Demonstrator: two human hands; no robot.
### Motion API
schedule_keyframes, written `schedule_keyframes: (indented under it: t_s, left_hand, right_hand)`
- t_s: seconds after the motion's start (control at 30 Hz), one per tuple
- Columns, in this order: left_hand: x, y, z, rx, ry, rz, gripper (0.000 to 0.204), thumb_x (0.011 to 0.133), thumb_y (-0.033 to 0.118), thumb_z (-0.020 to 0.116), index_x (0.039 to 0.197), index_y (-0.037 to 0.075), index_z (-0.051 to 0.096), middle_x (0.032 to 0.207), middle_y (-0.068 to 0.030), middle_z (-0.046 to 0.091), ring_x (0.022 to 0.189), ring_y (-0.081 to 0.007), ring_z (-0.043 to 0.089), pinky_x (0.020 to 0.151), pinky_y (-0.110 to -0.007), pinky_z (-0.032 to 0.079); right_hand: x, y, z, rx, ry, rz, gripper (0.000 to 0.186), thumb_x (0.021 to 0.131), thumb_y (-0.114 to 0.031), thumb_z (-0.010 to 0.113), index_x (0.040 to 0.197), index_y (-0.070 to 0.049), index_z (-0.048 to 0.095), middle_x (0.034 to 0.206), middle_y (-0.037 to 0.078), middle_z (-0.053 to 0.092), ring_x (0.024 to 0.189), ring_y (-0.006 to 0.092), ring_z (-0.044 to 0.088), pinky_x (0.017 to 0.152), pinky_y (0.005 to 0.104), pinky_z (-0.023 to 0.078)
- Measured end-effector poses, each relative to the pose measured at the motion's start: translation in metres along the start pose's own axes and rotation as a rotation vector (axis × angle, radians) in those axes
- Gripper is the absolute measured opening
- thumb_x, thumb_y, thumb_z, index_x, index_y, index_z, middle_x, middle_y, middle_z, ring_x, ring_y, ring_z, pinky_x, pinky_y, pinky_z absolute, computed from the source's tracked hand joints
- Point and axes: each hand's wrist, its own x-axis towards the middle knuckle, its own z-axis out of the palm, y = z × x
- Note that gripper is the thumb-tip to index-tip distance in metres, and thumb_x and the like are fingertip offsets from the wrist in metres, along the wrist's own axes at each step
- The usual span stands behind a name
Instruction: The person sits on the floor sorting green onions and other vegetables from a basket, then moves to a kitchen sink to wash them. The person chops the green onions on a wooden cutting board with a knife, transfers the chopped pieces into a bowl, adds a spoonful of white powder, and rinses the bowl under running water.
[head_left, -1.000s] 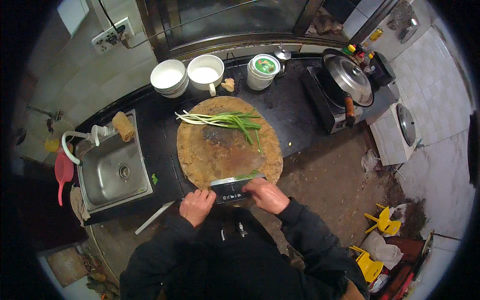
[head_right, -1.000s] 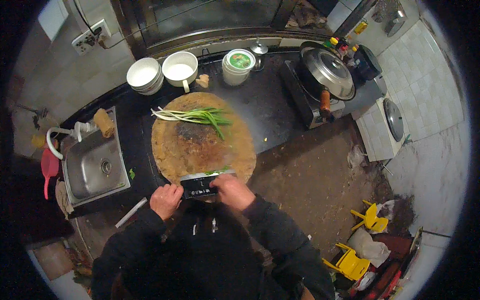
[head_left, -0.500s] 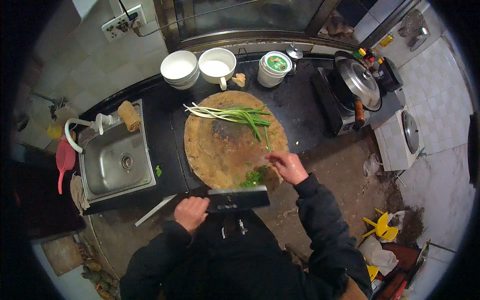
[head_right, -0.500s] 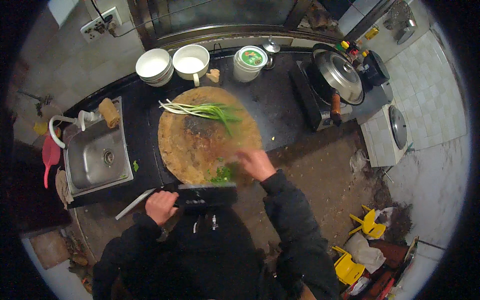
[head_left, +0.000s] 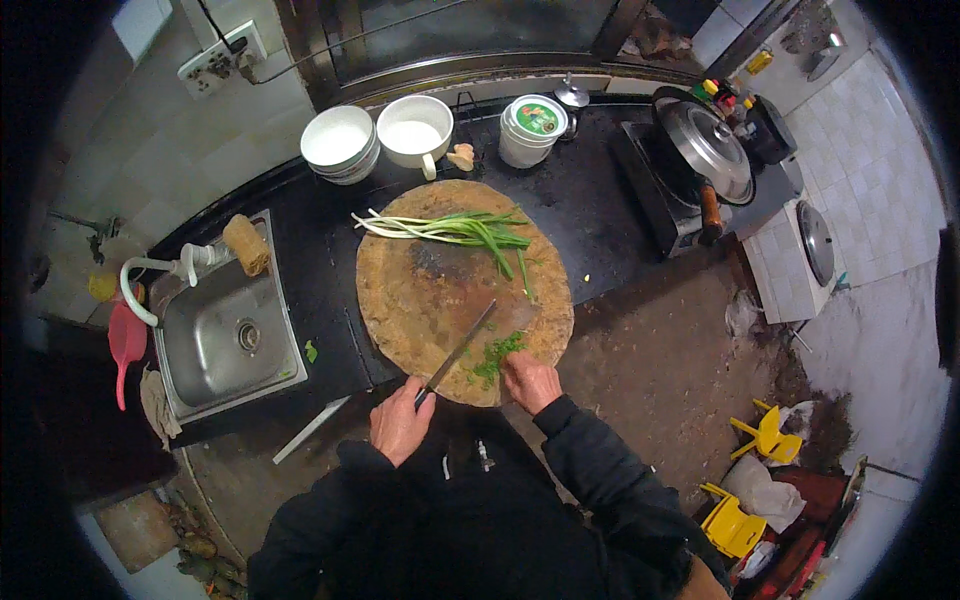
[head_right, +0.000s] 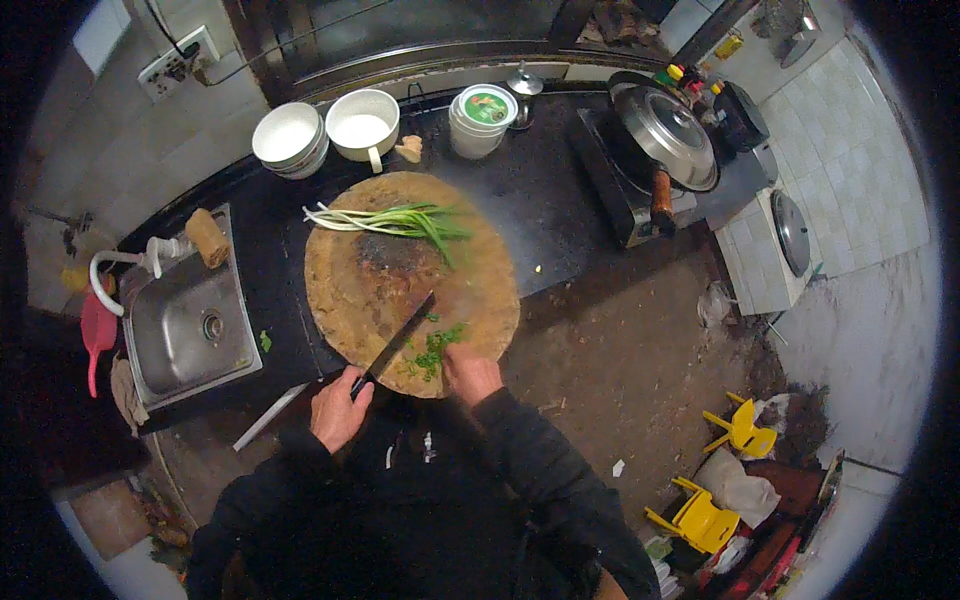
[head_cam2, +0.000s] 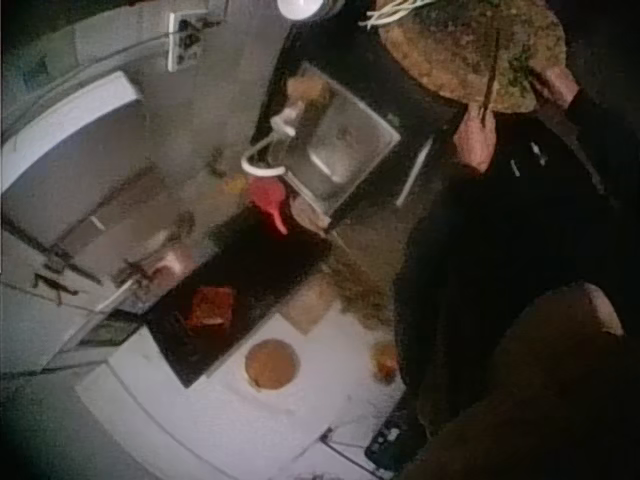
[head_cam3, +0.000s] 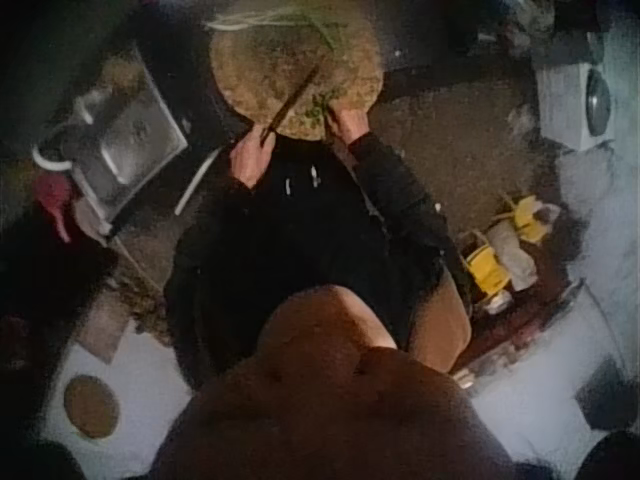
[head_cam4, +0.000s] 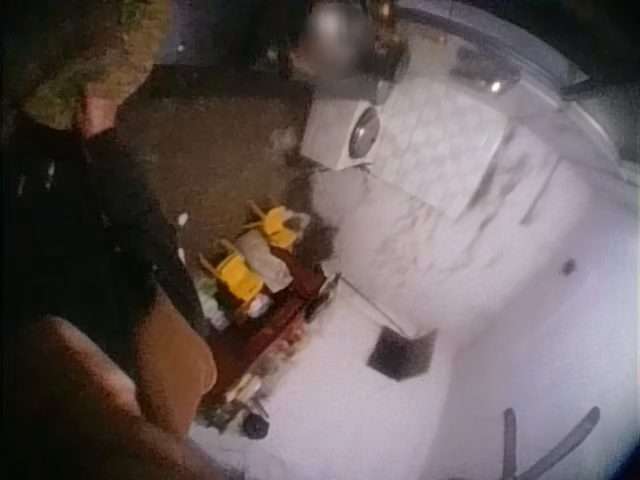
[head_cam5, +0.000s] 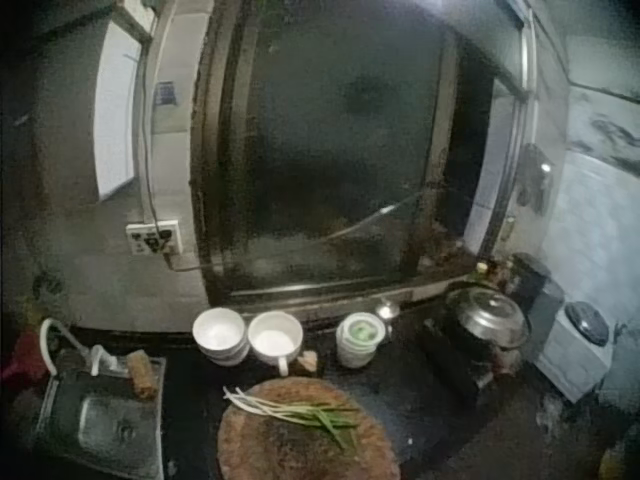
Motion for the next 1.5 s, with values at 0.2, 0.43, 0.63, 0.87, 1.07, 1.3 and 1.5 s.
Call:
schedule_keyframes:
  t_s: [0.2,0.43,0.63,0.87,1.07,1.3,1.5]
  left_hand:
    - [0.001,0.01,-0.003,0.218,-0.027,0.098,0.02,0.091,0.027,0.058,0.102,0.01,0.056,0.084,-0.015,0.063,0.078,-0.0387,0.063,0.065,-0.05,0.049]
    - [-0.014,0.013,-0.012,0.189,0.032,0.102,0.022,0.089,0.026,0.061,0.106,0.012,0.06,0.091,-0.0136,0.065,0.082,-0.037,0.064,0.067,-0.048,0.05]
    - [-0.015,0.019,-0.004,0.298,-0.11,-0.012,0.022,0.088,0.026,0.062,0.106,0.012,0.061,0.093,-0.0123,0.066,0.085,-0.036,0.064,0.07,-0.048,0.05]
    - [-0.01,0.002,-0.007,0.103,0.115,0.076,0.025,0.088,0.021,0.063,0.11,0.01,0.061,0.095,-0.0132,0.066,0.087,-0.0357,0.064,0.072,-0.044,0.05]
    - [0.021,-0.027,0.001,0.352,0.36,0.225,0.037,0.085,0.022,0.068,0.117,0.009,0.058,0.09,-0.0118,0.056,0.087,-0.0314,0.058,0.072,-0.041,0.046]
    - [0.047,-0.044,0.024,0.366,0.34,0.231,0.035,0.083,0.021,0.067,0.115,0.009,0.057,0.093,-0.011,0.054,0.09,-0.03,0.054,0.075,-0.042,0.043]
    - [0.053,-0.04,0.002,0.33,0.355,0.275,0.026,0.085,0.021,0.065,0.106,0.007,0.061,0.096,-0.0122,0.057,0.091,-0.0311,0.054,0.075,-0.045,0.042]
  right_hand:
    - [-0.008,0.007,-0.003,0.292,0.114,0.179,0.015,0.086,-0.017,0.061,0.099,-0.008,0.062,0.081,0.015,0.064,0.074,0.0319,0.062,0.065,0.0408,0.05]
    - [-0.009,0.042,0.004,0.583,0.261,0.244,0.005,0.088,-0.004,0.061,0.093,-0.003,0.061,0.073,-0.002,0.058,0.064,0.0058,0.054,0.058,0.0231,0.045]
    - [-0.005,0.042,0.004,0.814,0.194,0.357,0.011,0.086,-0.004,0.062,0.097,-0.004,0.063,0.08,-0.001,0.061,0.066,0.0081,0.057,0.059,0.0234,0.048]
    - [-0.011,0.056,-0.039,1.128,0.253,0.49,0.014,0.087,-0.005,0.063,0.101,-0.006,0.064,0.081,0.001,0.063,0.065,0.011,0.059,0.055,0.0255,0.05]
    - [-0.03,0.134,-0.062,0.465,0.541,0.37,0.017,0.085,-0.004,0.063,0.103,-0.006,0.066,0.081,0.005,0.063,0.065,0.0188,0.061,0.062,0.0302,0.052]
    - [-0.022,0.119,-0.076,0.08,0.443,0.451,0.023,0.087,-0.02,0.062,0.076,0.0,0.059,0.06,0.016,0.053,0.06,0.0363,0.056,0.058,0.0412,0.044]
    - [0.02,0.054,-0.07,0.107,0.495,0.207,0.014,0.088,-0.013,0.059,0.082,-0.001,0.057,0.078,0.017,0.056,0.066,0.034,0.054,0.059,0.0403,0.043]
